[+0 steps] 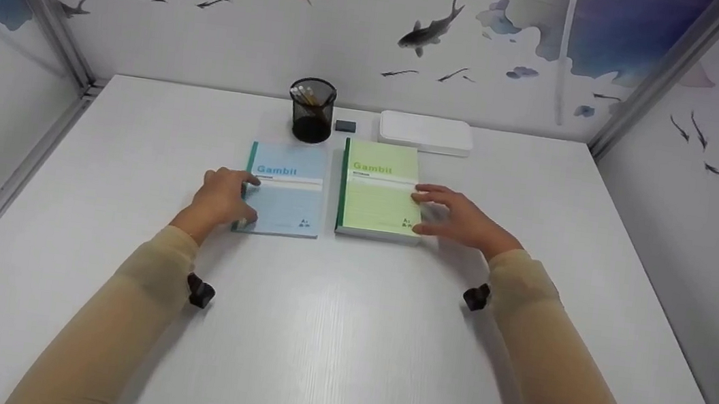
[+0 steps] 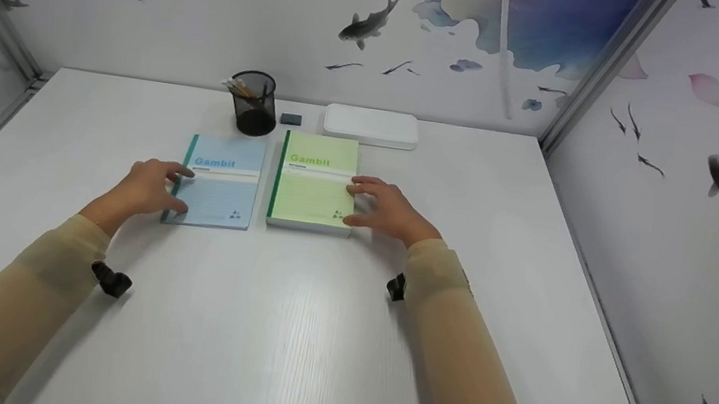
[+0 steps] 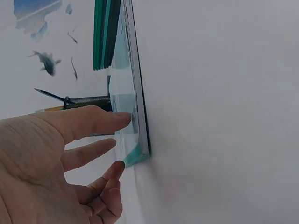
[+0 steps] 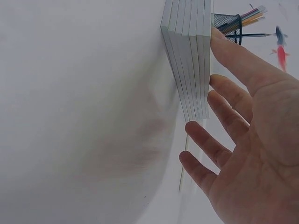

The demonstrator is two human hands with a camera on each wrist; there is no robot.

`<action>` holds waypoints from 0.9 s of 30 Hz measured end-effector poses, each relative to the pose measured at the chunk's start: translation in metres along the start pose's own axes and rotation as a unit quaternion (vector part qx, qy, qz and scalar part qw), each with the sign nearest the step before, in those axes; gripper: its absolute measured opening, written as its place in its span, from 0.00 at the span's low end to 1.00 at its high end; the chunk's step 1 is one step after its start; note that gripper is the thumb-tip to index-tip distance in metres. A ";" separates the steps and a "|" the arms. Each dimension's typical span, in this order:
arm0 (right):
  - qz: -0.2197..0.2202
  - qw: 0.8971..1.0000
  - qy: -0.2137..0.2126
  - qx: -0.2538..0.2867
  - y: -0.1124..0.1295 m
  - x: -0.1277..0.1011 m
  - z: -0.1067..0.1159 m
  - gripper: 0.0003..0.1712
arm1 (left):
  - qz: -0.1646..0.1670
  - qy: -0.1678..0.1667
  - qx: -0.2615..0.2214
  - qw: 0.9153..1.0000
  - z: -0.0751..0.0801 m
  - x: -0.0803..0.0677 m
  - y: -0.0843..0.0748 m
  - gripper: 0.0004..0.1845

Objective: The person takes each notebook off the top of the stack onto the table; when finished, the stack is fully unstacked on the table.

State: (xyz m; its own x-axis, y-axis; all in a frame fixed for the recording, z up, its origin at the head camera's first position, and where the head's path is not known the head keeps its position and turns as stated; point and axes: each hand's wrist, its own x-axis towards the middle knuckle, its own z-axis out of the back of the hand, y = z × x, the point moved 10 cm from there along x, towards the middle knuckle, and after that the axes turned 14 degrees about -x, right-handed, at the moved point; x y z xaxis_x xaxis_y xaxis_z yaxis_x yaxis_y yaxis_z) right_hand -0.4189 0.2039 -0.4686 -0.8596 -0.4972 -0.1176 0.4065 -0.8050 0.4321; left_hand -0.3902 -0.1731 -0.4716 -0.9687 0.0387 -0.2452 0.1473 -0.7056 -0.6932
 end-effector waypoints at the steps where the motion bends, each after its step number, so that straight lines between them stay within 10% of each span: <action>1: 0.003 1.000 -0.001 0.001 0.001 0.000 0.000 0.38 | -0.005 -0.002 -0.012 1.000 -0.003 0.001 -0.004 0.34; 11: 0.003 1.000 -0.007 0.010 -0.003 0.003 -0.002 0.38 | -0.058 0.009 -0.152 0.987 -0.044 0.013 -0.056 0.24; 27: 0.007 1.000 -0.009 0.009 -0.003 0.003 -0.002 0.38 | -0.009 0.078 -0.247 0.966 -0.095 0.025 -0.080 0.29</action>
State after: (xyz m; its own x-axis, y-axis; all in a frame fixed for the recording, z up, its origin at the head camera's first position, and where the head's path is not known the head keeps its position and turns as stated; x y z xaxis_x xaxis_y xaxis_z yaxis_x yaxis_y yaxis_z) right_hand -0.4221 0.2046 -0.4718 -0.8590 -0.5028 -0.0962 0.4134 -0.7922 0.4490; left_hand -0.4075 -0.0481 -0.4865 -0.9359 0.1800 -0.3029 0.2459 -0.2819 -0.9274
